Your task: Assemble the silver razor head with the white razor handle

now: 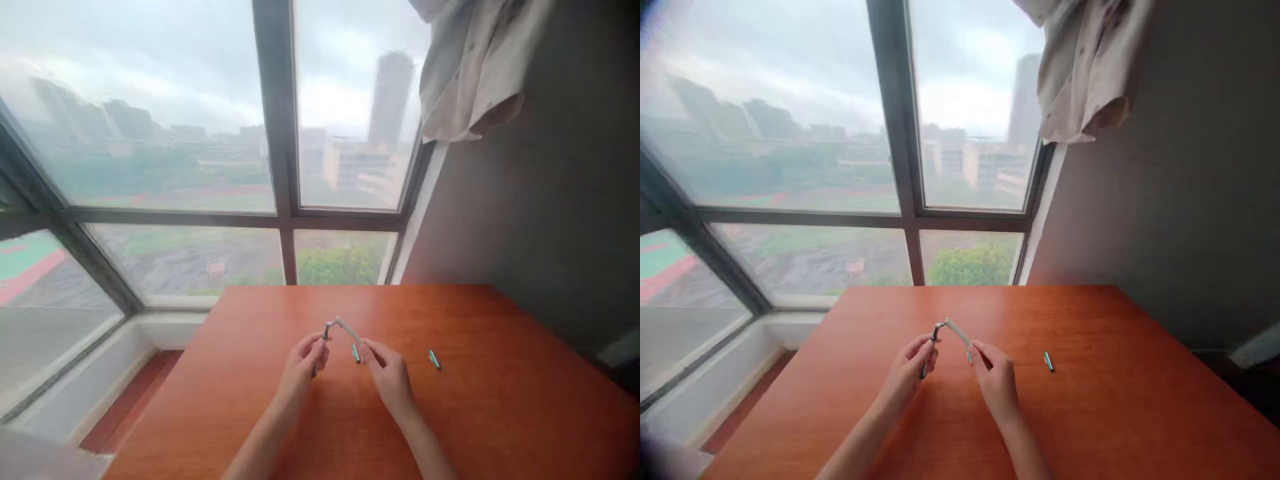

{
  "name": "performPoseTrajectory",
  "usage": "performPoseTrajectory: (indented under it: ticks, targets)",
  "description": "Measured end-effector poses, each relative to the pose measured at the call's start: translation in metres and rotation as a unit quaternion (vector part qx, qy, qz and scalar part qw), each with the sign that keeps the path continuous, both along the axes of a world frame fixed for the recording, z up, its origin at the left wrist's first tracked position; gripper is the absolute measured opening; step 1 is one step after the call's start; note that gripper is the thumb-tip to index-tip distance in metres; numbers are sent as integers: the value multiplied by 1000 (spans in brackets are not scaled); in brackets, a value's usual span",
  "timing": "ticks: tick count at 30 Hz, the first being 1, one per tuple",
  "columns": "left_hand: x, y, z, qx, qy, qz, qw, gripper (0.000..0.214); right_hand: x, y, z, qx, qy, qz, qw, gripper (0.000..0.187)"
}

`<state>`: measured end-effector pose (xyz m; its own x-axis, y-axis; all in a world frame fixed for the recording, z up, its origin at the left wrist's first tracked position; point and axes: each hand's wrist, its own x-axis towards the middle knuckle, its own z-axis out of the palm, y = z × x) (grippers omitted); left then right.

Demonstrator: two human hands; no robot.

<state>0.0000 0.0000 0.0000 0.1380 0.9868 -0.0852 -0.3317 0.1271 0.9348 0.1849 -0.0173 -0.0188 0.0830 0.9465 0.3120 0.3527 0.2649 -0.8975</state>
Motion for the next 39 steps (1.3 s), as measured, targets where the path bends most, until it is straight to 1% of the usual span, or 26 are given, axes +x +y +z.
performPoseTrajectory:
  ticks: [11, 22, 27, 33, 39]
  targets:
    - [-3, 4, -4, -6, 1, 3, 1000, 39, -3, 1, 4, 5, 22, -1, 1000, 38]
    - [-3, 8, -7, -7, -4, -3, 1000, 38, -4, 5, 0, -3, 15, 6, 1000, 38]
    - [-3, 7, -7, -8, -3, 0, 1000, 39, -4, 4, 2, -1, 11, 1, 1000, 38]
    - [-4, 8, -7, -6, 3, -1, 1000, 39, -4, 4, 3, 1, 8, 12, 1000, 36]
    - [-4, 7, -8, -7, -2, -1, 1000, 39, -4, 4, 6, 6, 2, 0, 1000, 37]
